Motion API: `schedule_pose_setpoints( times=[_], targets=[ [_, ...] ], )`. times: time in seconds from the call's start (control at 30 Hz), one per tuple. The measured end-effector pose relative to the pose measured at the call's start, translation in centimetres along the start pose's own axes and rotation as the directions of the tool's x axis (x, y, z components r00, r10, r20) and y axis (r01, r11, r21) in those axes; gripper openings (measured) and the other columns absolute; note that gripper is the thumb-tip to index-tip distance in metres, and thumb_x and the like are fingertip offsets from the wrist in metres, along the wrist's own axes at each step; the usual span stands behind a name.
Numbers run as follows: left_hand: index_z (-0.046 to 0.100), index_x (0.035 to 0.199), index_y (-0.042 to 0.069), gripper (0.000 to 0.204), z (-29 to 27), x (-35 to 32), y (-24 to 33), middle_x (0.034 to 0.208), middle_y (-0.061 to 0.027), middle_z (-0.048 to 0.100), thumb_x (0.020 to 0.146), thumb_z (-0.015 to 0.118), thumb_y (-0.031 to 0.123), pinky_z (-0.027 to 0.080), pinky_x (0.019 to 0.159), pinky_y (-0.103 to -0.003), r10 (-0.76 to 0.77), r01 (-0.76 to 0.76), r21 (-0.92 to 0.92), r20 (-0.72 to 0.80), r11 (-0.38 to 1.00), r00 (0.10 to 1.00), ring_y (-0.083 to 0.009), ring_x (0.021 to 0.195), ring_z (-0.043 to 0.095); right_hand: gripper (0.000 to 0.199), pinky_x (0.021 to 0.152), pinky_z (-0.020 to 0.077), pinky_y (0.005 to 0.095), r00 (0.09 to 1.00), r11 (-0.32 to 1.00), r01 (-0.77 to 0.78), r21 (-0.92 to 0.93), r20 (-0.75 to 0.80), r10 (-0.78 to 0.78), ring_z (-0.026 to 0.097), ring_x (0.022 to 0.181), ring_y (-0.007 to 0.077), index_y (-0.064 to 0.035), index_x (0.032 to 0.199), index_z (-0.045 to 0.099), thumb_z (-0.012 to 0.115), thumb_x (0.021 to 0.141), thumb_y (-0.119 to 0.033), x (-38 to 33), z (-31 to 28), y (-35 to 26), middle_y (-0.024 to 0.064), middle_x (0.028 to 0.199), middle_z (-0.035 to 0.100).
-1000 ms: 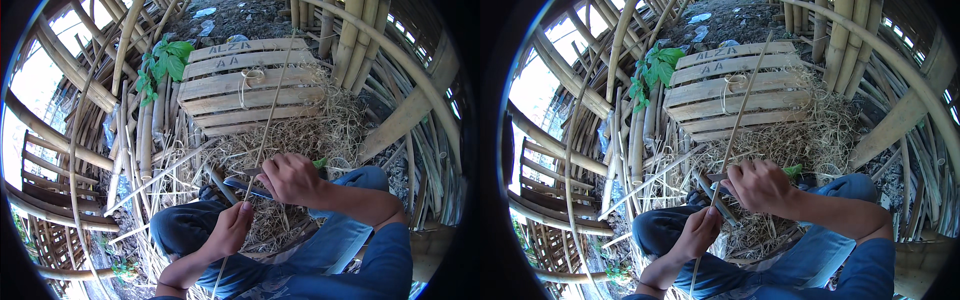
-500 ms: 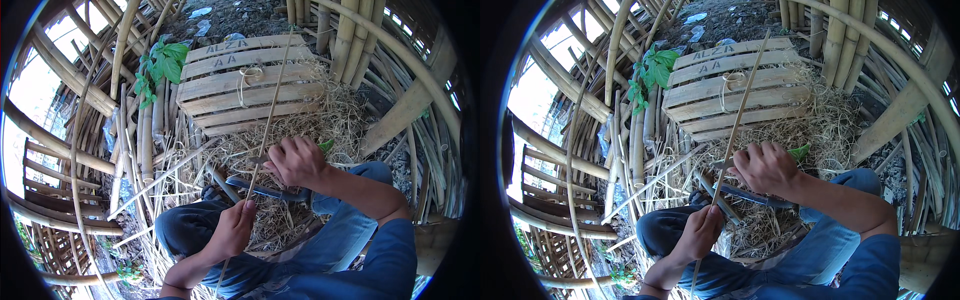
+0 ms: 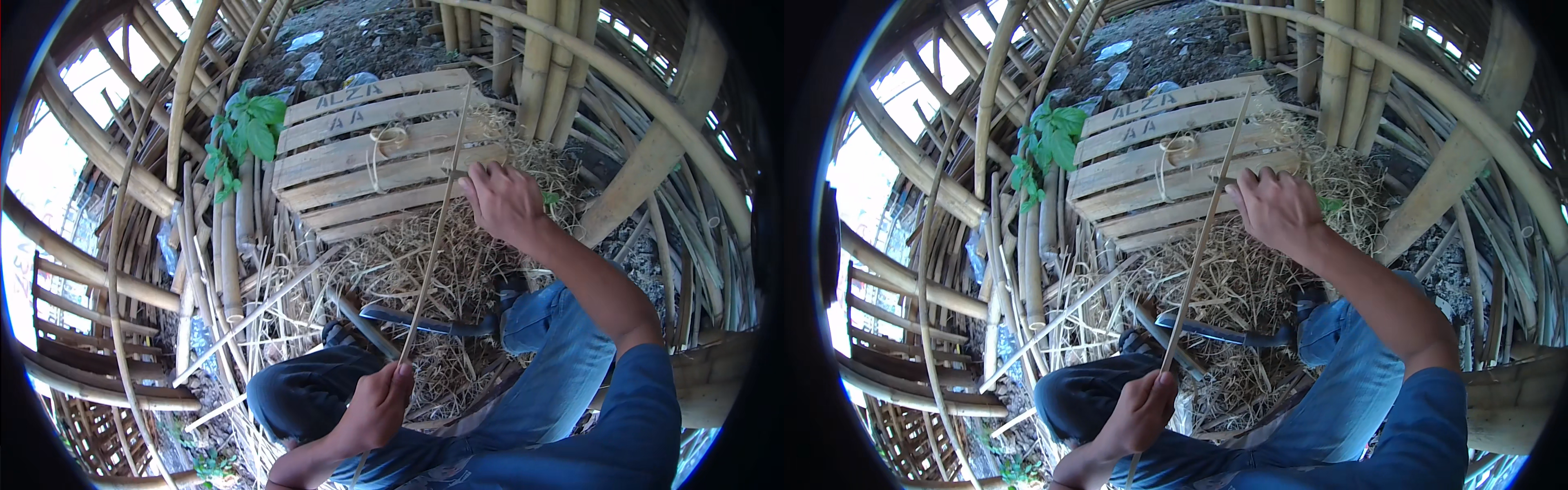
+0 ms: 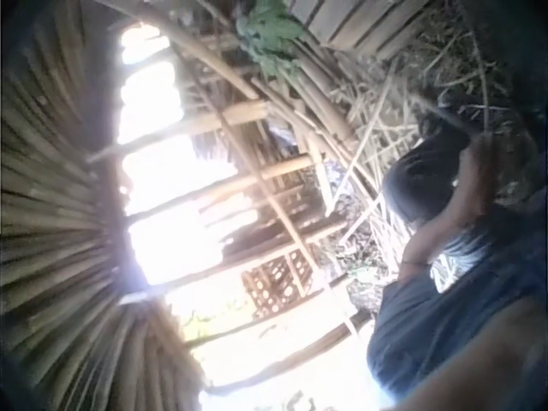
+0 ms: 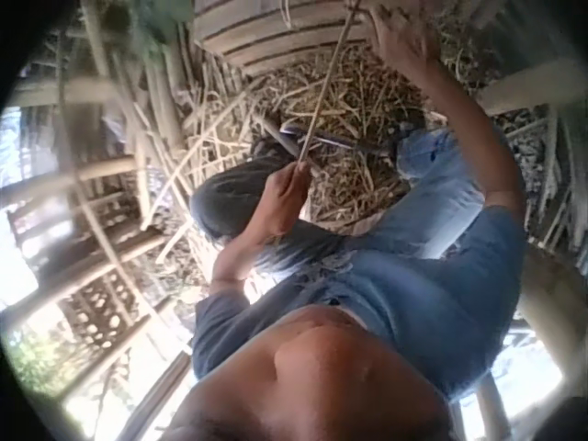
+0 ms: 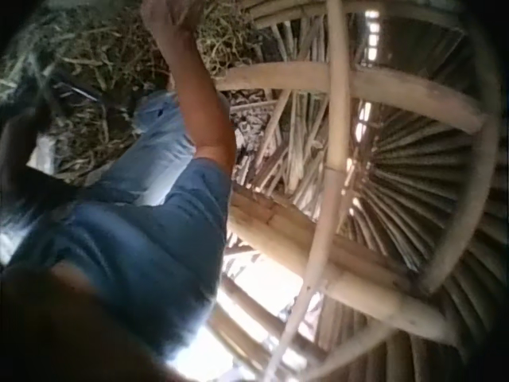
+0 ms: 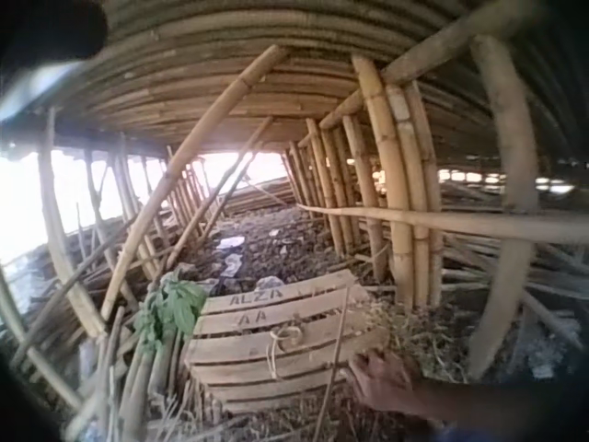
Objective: Shaving and smoothing a thin strip of bamboo using a small knife while sitting in a bamboo structure.
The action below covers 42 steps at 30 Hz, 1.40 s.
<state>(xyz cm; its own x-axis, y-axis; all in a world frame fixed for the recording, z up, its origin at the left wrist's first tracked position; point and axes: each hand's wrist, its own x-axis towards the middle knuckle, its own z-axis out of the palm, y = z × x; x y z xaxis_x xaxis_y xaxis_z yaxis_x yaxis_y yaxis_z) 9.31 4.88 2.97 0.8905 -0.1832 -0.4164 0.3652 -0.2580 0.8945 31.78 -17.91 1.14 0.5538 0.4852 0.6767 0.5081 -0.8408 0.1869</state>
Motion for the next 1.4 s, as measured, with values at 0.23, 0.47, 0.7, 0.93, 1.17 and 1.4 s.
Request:
schedule_pose_setpoints(
  times=[0.23, 0.47, 0.7, 0.93, 1.17, 1.4],
  targets=[
    [0.048, 0.077, 0.003, 0.034, -0.6, -2.1, -1.1, 0.057, -0.0017, 0.044, 0.099, 0.036, 0.026, 0.034, 0.048, -0.028, -0.009, -0.013, 0.177, 0.121, 0.984, 0.993, -0.0112, 0.05, 0.04, 0.034, 0.041, 0.0475, 0.0399, 0.973, 0.977, -0.203, -0.061, 0.096, 0.208, 0.058, 0.046, 0.0284, -0.0003, 0.09, 0.054, 0.037, 0.095, -0.029, -0.1, 0.7, 6.0, 0.0173, 0.06, 0.058],
    [0.049, 0.076, 0.003, 0.032, 0.5, -3.0, -0.5, 0.056, -0.0076, 0.045, 0.095, 0.046, 0.029, 0.036, 0.047, -0.034, 0.066, -0.062, 0.157, -0.02, 0.986, 0.998, -0.0179, 0.05, 0.047, 0.043, 0.053, 0.0495, 0.0441, 0.702, 0.799, -0.54, -0.265, 0.382, 0.601, 0.062, 0.059, 0.0325, -0.001, 0.089, 0.055, 0.025, 0.098, -0.031, -0.2, 2.2, 12.8, 0.0175, 0.068, 0.062],
    [0.05, 0.094, 0.003, 0.03, -0.4, 0.2, -2.3, 0.06, 0.0011, 0.042, 0.1, 0.033, 0.026, 0.03, 0.047, -0.02, -0.06, 0.043, -0.362, -0.034, 0.931, 0.998, -0.0049, 0.051, 0.036, 0.049, 0.066, 0.0473, 0.0484, 0.679, 0.715, -0.69, -0.115, 0.24, 0.694, 0.061, 0.072, 0.0386, -0.003, 0.09, 0.057, 0.023, 0.097, -0.038, -0.6, 0.1, 9.9, 0.019, 0.074, 0.063],
    [0.048, 0.097, 0.002, 0.028, -0.5, 1.3, -0.9, 0.059, 0.003, 0.035, 0.1, 0.031, 0.025, 0.025, 0.044, -0.019, 0.061, -0.07, -0.306, -0.038, 0.95, 0.997, -0.0047, 0.049, 0.03, 0.03, 0.045, 0.041, 0.0389, 0.922, 0.519, -0.35, 0.78, 0.383, 0.047, 0.053, 0.045, 0.0227, -0.0032, 0.082, 0.055, 0.049, 0.092, -0.031, -1.3, -5.5, -7.9, 0.0105, 0.055, 0.053],
    [0.05, 0.093, 0.002, 0.029, 0.2, 2.0, 0.4, 0.063, 0.0042, 0.037, 0.1, 0.033, 0.024, 0.028, 0.05, -0.02, -0.039, 0.014, -0.432, -0.049, 0.902, 0.998, -0.0041, 0.055, 0.031, 0.026, 0.042, 0.0348, 0.0204, 0.409, -0.241, -0.912, 0.332, 0.779, -0.475, 0.045, 0.047, 0.0062, -0.0017, 0.08, 0.056, 0.05, 0.094, -0.022, -2.1, -6.6, -9.8, -0.0007, 0.06, 0.049],
    [0.048, 0.081, 0.0, 0.022, 1.0, 1.9, -0.1, 0.058, -0.0011, 0.041, 0.097, 0.04, 0.014, 0.03, 0.047, -0.025, 0.157, -0.146, 0.067, -0.202, 0.987, 0.967, -0.0069, 0.053, 0.035, 0.026, 0.038, 0.0295, 0.018, 0.277, -0.236, -0.956, 0.173, 0.793, -0.542, 0.038, 0.043, 0.0025, 0.001, 0.08, 0.059, 0.051, 0.093, -0.02, -1.7, -6.4, -8.6, -0.0022, 0.056, 0.047]
  ],
)
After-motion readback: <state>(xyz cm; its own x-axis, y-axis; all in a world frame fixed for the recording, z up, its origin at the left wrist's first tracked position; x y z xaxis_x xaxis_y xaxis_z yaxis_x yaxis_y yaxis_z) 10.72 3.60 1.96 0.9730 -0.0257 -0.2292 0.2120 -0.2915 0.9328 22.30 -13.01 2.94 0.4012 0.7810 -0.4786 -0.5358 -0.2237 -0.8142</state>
